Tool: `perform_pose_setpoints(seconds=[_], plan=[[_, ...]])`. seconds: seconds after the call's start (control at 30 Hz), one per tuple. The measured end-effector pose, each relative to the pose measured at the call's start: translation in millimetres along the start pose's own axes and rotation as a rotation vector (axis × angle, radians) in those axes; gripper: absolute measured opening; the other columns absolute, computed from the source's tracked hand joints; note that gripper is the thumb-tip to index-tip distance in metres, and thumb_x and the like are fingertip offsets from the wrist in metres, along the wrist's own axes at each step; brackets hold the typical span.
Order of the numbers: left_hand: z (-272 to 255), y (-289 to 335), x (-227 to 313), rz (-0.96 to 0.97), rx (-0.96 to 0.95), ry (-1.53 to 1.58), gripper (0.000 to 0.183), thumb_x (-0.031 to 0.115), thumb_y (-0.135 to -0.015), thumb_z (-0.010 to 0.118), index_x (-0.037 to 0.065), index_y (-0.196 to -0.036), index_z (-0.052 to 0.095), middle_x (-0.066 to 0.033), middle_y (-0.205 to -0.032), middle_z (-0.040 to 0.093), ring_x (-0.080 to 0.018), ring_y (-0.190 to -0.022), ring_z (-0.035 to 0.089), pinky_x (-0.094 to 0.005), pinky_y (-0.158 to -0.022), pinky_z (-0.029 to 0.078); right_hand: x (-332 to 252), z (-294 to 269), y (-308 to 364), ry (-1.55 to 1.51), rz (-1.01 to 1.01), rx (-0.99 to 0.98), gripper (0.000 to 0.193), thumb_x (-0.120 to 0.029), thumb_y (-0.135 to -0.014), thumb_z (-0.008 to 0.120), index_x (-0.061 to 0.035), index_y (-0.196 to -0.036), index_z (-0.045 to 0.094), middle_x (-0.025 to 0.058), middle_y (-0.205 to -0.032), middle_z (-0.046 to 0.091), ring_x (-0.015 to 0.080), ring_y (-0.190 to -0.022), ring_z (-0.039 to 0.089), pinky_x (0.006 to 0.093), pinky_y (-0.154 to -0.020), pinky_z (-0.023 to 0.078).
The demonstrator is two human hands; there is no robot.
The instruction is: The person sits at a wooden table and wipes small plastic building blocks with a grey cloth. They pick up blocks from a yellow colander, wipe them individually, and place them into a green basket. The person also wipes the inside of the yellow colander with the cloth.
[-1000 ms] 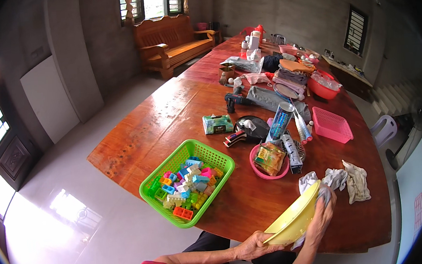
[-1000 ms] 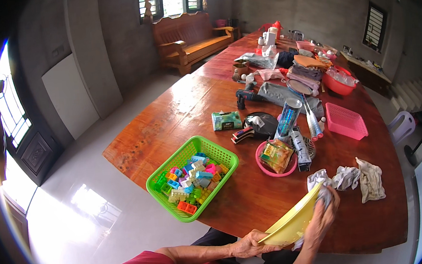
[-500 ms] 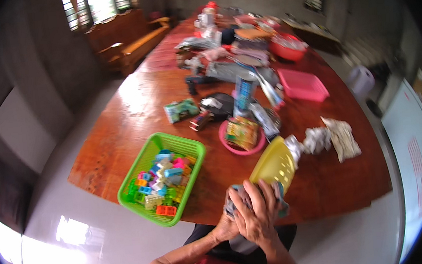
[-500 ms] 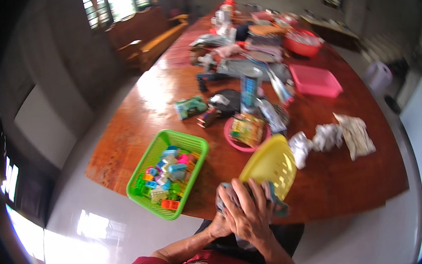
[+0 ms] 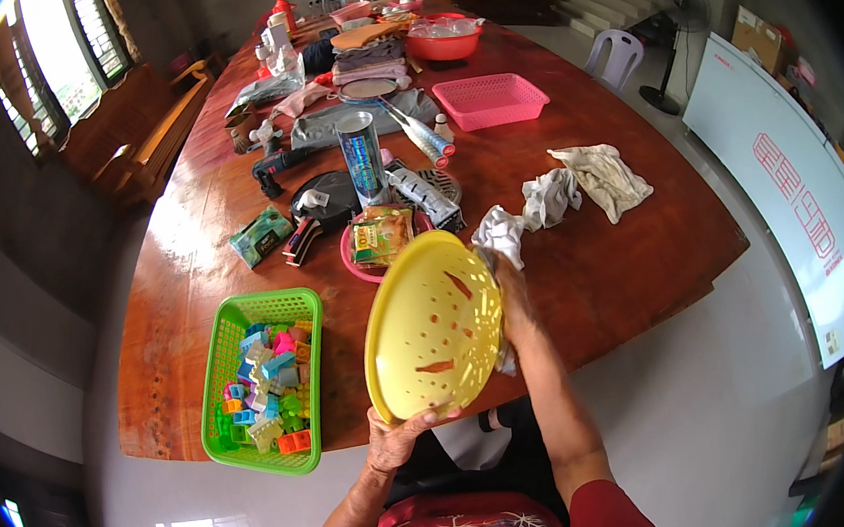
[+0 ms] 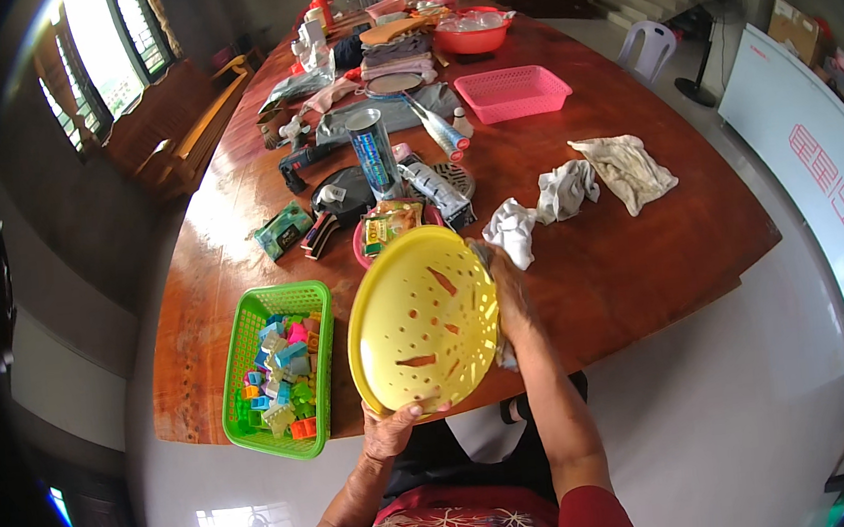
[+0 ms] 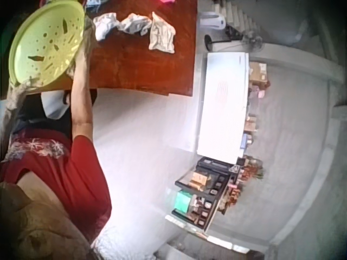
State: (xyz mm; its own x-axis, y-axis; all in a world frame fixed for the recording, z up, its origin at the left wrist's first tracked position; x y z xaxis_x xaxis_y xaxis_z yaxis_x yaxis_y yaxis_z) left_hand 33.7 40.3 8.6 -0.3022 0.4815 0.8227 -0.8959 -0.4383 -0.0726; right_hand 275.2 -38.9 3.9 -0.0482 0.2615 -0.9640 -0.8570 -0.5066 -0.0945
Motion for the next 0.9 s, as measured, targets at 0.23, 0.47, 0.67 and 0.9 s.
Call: perform_pose_setpoints(seconds=[0.23,0.47,0.67,0.9], plan=[[1,-3,6,0.047,0.029,0.099,0.052,0.001,-0.078,0.070,-0.003,-0.124,0.047,-0.0143,-0.114,0.059,-0.0274,-0.103,0.060,-0.0446,-0.086,0.054,-14,33,83,0.292,-0.359,0.207,0.042,-0.027,-0.097,0.040,-0.0061,-0.134,0.039,0.0136,-0.136,0.032,0.0284,-0.126,0.036,0.0378,-0.104,0.031],[-9,-1,0,0.052,0.090,0.136,0.048,0.000,-0.078,0.070,0.000,-0.122,0.050,-0.0104,-0.111,0.060,-0.0225,-0.103,0.059,-0.0384,-0.094,0.047,-53,86,129,0.712,-0.874,-0.073,0.030,-0.019,-0.089,0.058,-0.0135,-0.118,0.058,0.0154,-0.134,0.039,0.0382,-0.131,0.033,0.0477,-0.104,0.034],[-17,0,-11,0.048,0.135,0.116,0.045,0.001,-0.079,0.069,0.000,-0.119,0.050,-0.0095,-0.107,0.060,-0.0237,-0.099,0.059,-0.0444,-0.086,0.053,-23,33,52,0.461,-0.494,0.244,0.034,-0.005,-0.093,0.037,-0.0064,-0.126,0.047,0.0188,-0.127,0.041,0.0334,-0.115,0.047,0.0367,-0.097,0.039],[-14,-7,-12,0.110,0.171,0.010,0.047,0.010,-0.081,0.070,0.002,-0.122,0.050,-0.0077,-0.110,0.060,-0.0192,-0.100,0.058,-0.0347,-0.081,0.052,-13,63,133,0.461,-0.630,0.273,0.034,-0.003,-0.085,0.053,-0.0062,-0.119,0.054,0.0202,-0.129,0.039,0.0370,-0.116,0.044,0.0469,-0.098,0.037]])
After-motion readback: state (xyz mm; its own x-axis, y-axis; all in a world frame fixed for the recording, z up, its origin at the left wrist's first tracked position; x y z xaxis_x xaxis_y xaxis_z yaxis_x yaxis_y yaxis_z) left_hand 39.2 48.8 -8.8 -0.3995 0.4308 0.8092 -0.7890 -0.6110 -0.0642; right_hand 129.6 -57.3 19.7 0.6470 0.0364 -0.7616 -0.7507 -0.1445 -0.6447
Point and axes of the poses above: each hand's wrist, its own y-axis away from the middle knuckle, its own z-axis out of the palm, x = y × z, the point moved 4 cm from there along -y, towards the middle knuckle
